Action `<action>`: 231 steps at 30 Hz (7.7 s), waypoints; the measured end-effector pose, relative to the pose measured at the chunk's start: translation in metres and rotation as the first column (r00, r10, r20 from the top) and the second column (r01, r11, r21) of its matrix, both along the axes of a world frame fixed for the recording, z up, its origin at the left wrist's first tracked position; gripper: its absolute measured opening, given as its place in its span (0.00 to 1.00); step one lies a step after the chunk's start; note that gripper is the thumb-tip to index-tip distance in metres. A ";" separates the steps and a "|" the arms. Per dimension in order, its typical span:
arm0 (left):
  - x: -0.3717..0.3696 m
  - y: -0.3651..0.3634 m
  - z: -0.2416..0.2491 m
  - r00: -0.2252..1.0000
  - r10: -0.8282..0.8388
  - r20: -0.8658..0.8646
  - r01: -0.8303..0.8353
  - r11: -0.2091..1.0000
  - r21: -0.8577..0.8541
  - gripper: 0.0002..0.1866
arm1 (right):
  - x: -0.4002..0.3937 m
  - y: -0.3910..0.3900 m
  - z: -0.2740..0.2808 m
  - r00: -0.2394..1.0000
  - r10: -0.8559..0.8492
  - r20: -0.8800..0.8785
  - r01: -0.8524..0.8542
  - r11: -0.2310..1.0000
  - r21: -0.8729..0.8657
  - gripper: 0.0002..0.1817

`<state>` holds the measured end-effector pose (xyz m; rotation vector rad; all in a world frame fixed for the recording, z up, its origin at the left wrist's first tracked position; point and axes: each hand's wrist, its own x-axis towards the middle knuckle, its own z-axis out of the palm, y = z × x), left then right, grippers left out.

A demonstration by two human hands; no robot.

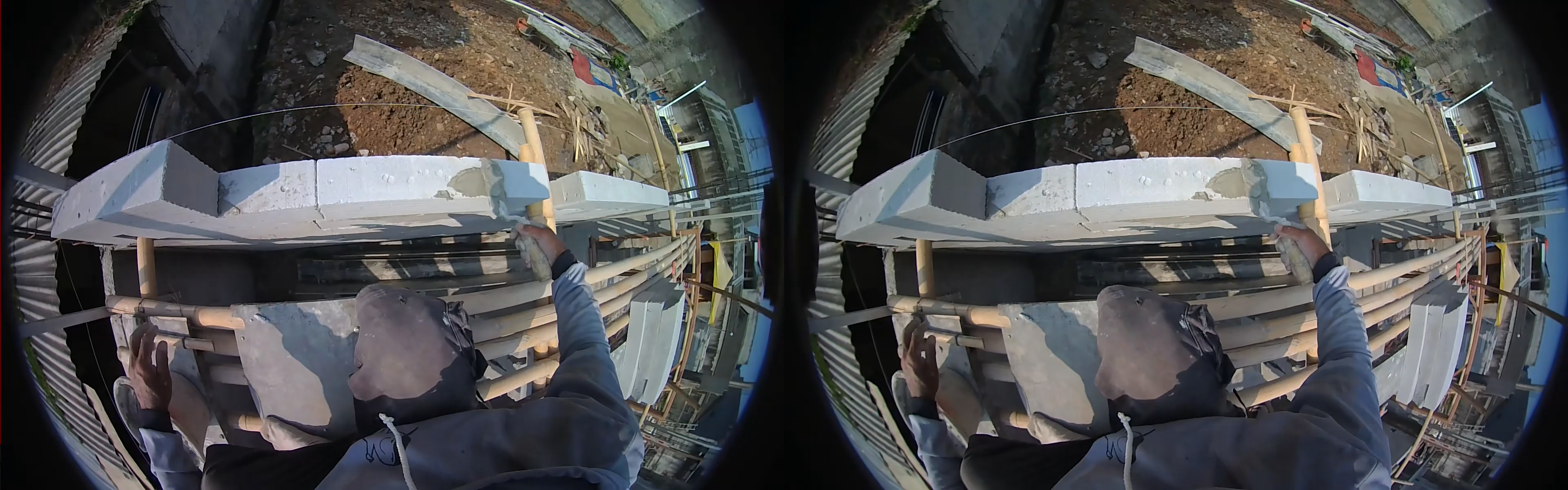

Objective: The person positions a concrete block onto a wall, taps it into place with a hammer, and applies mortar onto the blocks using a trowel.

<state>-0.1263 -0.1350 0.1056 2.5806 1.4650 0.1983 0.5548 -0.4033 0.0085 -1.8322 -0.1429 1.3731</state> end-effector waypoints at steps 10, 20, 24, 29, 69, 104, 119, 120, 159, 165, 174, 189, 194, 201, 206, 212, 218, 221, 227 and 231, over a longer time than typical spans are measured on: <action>-0.027 -0.040 -0.053 0.986 0.156 0.064 -0.129 0.942 -0.309 0.15 | -0.039 0.051 0.000 0.971 0.226 -0.082 -0.229 0.973 -0.033 0.15; -0.059 -0.055 -0.049 0.943 0.307 0.127 -0.245 0.902 -0.356 0.15 | -0.154 0.134 -0.016 0.948 0.291 -0.131 -0.293 0.956 0.011 0.16; -0.072 -0.068 -0.053 0.933 0.318 0.169 -0.242 0.901 -0.360 0.15 | -0.211 0.175 -0.006 0.962 0.272 -0.040 -0.271 0.962 0.032 0.18; -0.079 -0.075 -0.050 0.931 0.275 0.241 -0.188 0.925 -0.331 0.15 | -0.255 0.222 -0.019 0.893 0.450 -0.008 -0.450 0.893 -0.006 0.18; -0.002 -0.067 -0.061 0.957 0.124 0.261 -0.014 0.922 -0.386 0.16 | -0.102 0.069 -0.101 0.027 0.615 0.788 -0.858 0.419 -0.298 0.31; -0.010 -0.084 -0.049 0.810 0.442 0.385 -0.132 0.778 -0.614 0.18 | -0.294 0.345 -0.046 -0.355 0.723 0.592 -0.548 0.352 -0.759 0.17; -0.013 -0.072 -0.058 0.866 0.398 0.304 -0.128 0.762 -0.635 0.19 | -0.172 0.275 -0.003 0.662 0.566 0.492 -0.570 0.806 -0.160 0.30; -0.012 -0.072 -0.057 0.858 0.403 0.319 -0.119 0.759 -0.640 0.19 | -0.166 0.280 -0.011 0.665 0.613 0.427 -0.577 0.784 -0.228 0.32; -0.003 -0.077 -0.070 0.910 0.305 0.282 -0.105 0.825 -0.555 0.19 | -0.102 0.246 -0.007 0.202 0.908 0.367 -0.877 0.334 -0.345 0.30; -0.002 -0.082 -0.066 0.901 0.311 0.302 -0.102 0.830 -0.548 0.18 | -0.177 0.295 -0.008 0.079 0.923 0.376 -0.855 0.256 -0.450 0.25; 0.003 -0.076 -0.065 0.904 0.308 0.297 -0.103 0.830 -0.548 0.17 | -0.221 0.216 -0.032 -0.042 0.898 0.438 -0.872 0.182 -0.455 0.18; -0.004 -0.083 -0.078 0.935 0.240 0.261 -0.066 0.841 -0.536 0.17 | -0.191 0.195 -0.004 0.754 0.632 0.175 -0.622 0.774 -0.118 0.17; -0.002 -0.079 -0.075 0.927 0.270 0.260 -0.088 0.831 -0.549 0.16 | -0.245 0.229 -0.006 0.353 0.907 0.229 -0.887 0.402 -0.226 0.18; -0.023 -0.087 -0.083 0.943 0.147 0.300 -0.009 0.908 -0.419 0.16 | -0.257 0.238 -0.024 0.686 0.629 -0.367 -0.445 0.761 0.472 0.12; -0.033 -0.093 -0.078 0.951 0.163 0.264 -0.040 0.908 -0.417 0.15 | -0.318 0.272 -0.042 0.676 0.467 -0.571 -0.170 0.852 0.495 0.10; -0.034 -0.103 -0.058 0.903 0.327 0.278 -0.156 0.854 -0.496 0.16 | -0.416 0.311 -0.008 0.735 0.288 -0.614 0.047 0.882 0.470 0.11; -0.045 -0.119 -0.049 0.860 0.416 0.294 -0.187 0.794 -0.578 0.16 | -0.450 0.315 0.021 0.846 0.277 -0.456 -0.064 0.902 0.428 0.11; -0.053 -0.118 -0.060 0.863 0.403 0.306 -0.175 0.805 -0.567 0.17 | -0.438 0.284 0.016 0.842 0.424 -0.335 -0.274 0.869 0.411 0.12; -0.026 -0.101 -0.072 0.888 0.325 0.326 -0.063 0.787 -0.613 0.20 | -0.396 0.251 -0.011 0.782 0.621 -0.053 -0.578 0.754 0.311 0.12; -0.011 -0.101 -0.061 0.887 0.359 0.290 -0.067 0.721 -0.690 0.20 | -0.368 0.244 -0.017 0.824 0.561 -0.086 -0.497 0.786 0.369 0.11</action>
